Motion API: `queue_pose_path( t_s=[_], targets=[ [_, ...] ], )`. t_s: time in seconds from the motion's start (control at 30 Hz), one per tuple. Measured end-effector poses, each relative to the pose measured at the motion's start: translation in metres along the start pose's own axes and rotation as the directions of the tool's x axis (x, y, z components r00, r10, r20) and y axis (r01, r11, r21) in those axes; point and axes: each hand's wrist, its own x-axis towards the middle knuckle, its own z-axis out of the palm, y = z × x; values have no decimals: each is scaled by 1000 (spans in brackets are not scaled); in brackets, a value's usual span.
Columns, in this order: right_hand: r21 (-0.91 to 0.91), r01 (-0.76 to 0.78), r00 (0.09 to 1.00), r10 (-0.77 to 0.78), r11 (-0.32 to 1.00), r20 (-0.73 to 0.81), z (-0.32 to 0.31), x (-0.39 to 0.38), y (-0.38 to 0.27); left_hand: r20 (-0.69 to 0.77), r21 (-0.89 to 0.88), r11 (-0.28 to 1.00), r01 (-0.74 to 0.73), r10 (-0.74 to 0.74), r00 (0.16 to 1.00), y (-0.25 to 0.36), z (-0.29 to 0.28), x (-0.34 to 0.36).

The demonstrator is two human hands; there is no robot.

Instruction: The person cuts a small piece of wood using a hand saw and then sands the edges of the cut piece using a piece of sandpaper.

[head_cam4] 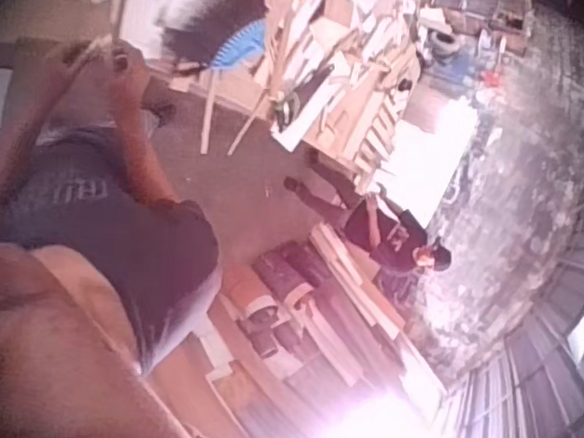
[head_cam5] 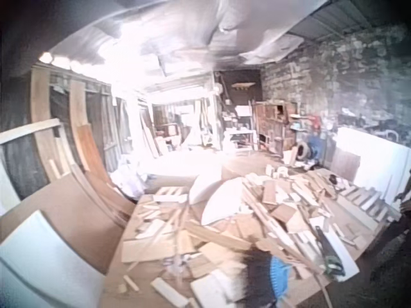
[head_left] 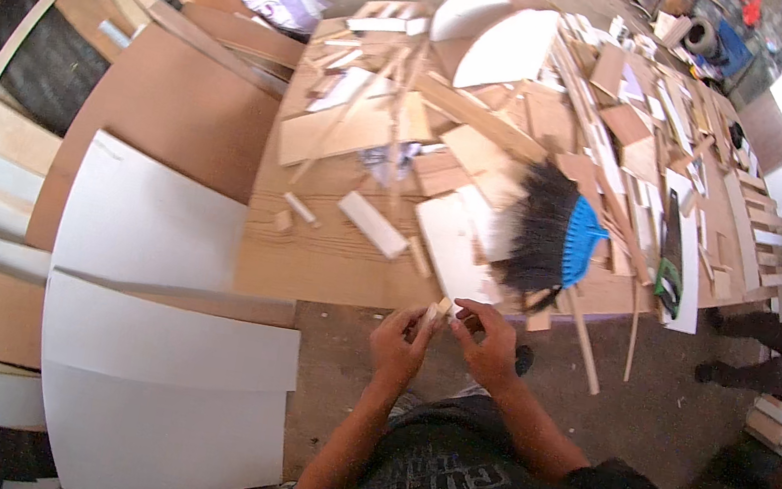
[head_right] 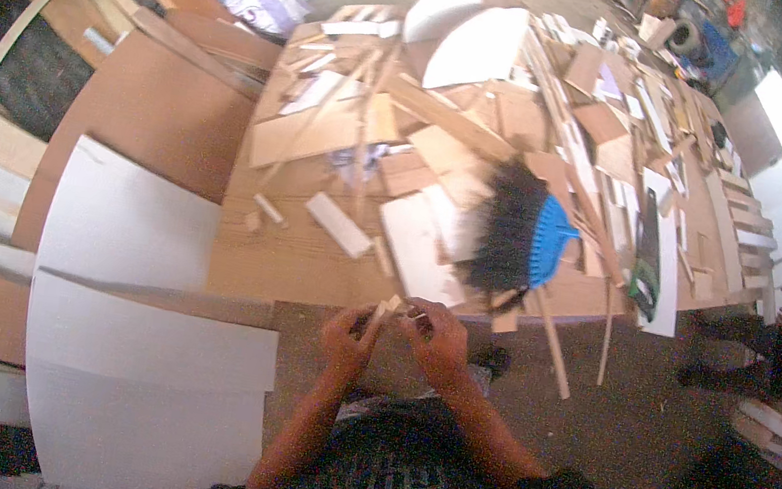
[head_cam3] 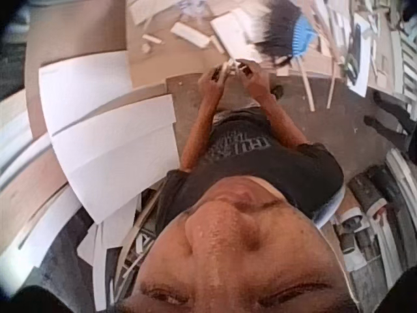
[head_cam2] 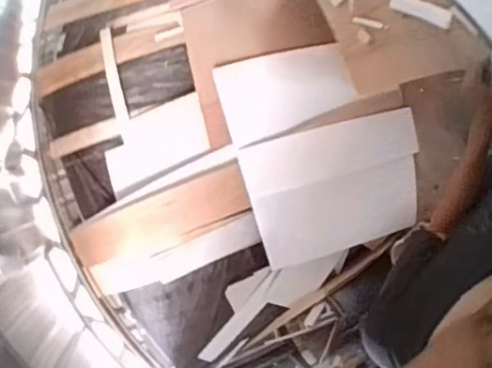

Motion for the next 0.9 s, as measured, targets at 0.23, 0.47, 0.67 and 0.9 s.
queue_pose_path(
  t_s=[0.23,0.47,0.67,0.9],
  targets=[
    [129,-106,947,61,986,316,159,-9,-78,-57,64,997,47,-43,997,-61,-179,-30],
    [169,-186,931,119,968,344,271,27,-96,-89,-12,992,124,-125,988,-114,-250,11],
    [208,-246,953,197,947,230,375,90,-80,22,38,984,175,-176,984,-169,-312,104],
    [283,-375,923,326,883,204,464,154,-79,144,209,977,51,-83,986,-228,-364,208]
  ],
)
